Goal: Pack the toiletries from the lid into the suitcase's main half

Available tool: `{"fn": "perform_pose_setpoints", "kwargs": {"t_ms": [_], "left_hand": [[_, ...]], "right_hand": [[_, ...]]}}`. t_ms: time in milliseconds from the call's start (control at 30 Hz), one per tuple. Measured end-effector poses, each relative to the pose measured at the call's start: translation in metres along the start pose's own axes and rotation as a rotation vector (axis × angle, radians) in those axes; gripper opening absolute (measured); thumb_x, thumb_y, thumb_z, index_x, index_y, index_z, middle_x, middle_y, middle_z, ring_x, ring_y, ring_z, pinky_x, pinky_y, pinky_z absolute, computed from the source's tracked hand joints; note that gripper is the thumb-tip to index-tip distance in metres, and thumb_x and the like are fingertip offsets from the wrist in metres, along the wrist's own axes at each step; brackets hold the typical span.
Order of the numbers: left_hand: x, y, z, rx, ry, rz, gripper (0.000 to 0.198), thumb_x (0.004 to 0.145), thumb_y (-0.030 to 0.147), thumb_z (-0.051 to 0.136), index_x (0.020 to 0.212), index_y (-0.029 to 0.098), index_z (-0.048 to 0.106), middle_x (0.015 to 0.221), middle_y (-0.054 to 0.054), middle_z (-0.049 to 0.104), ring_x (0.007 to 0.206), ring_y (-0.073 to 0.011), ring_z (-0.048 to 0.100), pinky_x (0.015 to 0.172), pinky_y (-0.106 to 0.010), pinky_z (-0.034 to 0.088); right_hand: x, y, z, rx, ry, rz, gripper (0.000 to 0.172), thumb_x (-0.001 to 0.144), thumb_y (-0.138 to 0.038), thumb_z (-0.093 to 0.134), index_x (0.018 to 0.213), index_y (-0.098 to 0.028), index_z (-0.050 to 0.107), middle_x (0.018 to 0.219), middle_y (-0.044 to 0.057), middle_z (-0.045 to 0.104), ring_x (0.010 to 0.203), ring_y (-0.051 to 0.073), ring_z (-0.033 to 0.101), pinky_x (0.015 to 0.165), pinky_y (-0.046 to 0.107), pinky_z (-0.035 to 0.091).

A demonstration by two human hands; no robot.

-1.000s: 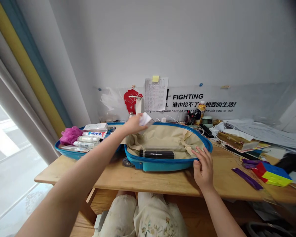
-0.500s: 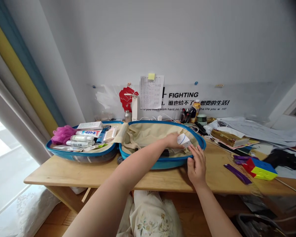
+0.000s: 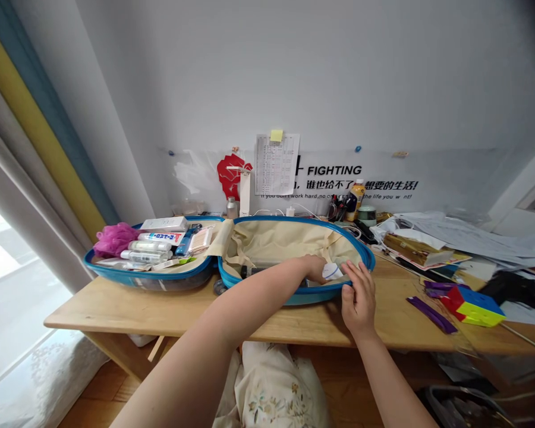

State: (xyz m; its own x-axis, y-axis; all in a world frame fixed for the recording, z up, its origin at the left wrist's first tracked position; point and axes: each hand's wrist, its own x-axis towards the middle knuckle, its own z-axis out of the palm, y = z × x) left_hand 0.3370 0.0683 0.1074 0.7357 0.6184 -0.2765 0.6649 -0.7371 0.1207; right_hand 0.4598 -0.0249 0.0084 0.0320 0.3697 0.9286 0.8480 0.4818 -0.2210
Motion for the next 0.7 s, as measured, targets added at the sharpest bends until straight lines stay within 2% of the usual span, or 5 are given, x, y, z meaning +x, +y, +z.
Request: {"fn": "perform_pose_setpoints", "kwargs": {"t_ms": [133,267,333,500,700], "left_hand": [[-0.007,-0.009,-0.01,-0.074,0.023,-0.006,0.059,0.088,0.054,0.051,0.136,0.02,0.051,0.143,-0.009,0.053,0.129,-0.025,0.05,0.105,-0.032,0.04],[-0.029,-0.038,-0.027,-0.158,0.119,-0.061,0.056,0.096,0.05,0.035,0.14,0.018,0.047,0.145,-0.007,0.051,0.128,-0.0199,0.05,0.105,-0.027,0.038],[-0.046,-0.057,-0.031,-0.165,0.073,-0.119,0.054,0.096,0.049,0.035,0.136,0.017,0.052,0.141,-0.007,0.055,0.124,-0.0199,0.053,0.103,-0.027,0.041],[-0.082,-0.092,-0.018,-0.128,-0.215,-0.262,0.059,0.092,0.058,0.038,0.129,0.017,0.059,0.139,-0.011,0.056,0.119,-0.0272,0.057,0.097,-0.036,0.047],[-0.087,-0.096,-0.004,-0.13,-0.231,-0.176,0.053,0.094,0.055,0.032,0.127,0.024,0.06,0.139,-0.006,0.057,0.122,-0.025,0.054,0.103,-0.037,0.042]], "right_hand": [[0.0,0.001,0.0,-0.013,0.007,-0.001,0.041,0.095,-0.025,0.039,0.134,-0.022,0.053,0.131,0.012,0.059,0.136,0.028,0.042,0.108,0.054,0.038],[0.0,0.002,0.001,-0.021,-0.002,0.014,0.041,0.095,-0.026,0.039,0.133,-0.022,0.053,0.13,0.012,0.06,0.136,0.029,0.042,0.108,0.056,0.038],[0.0,0.002,0.001,-0.015,-0.001,0.015,0.04,0.095,-0.026,0.04,0.132,-0.021,0.054,0.13,0.012,0.06,0.136,0.029,0.042,0.108,0.056,0.037],[0.001,0.002,0.002,-0.001,0.02,0.006,0.039,0.095,-0.027,0.04,0.13,-0.022,0.056,0.129,0.012,0.061,0.135,0.028,0.043,0.109,0.055,0.037],[0.001,0.003,0.002,-0.016,0.005,0.03,0.039,0.095,-0.031,0.038,0.128,-0.021,0.057,0.129,0.012,0.06,0.135,0.029,0.043,0.109,0.056,0.036]]}}
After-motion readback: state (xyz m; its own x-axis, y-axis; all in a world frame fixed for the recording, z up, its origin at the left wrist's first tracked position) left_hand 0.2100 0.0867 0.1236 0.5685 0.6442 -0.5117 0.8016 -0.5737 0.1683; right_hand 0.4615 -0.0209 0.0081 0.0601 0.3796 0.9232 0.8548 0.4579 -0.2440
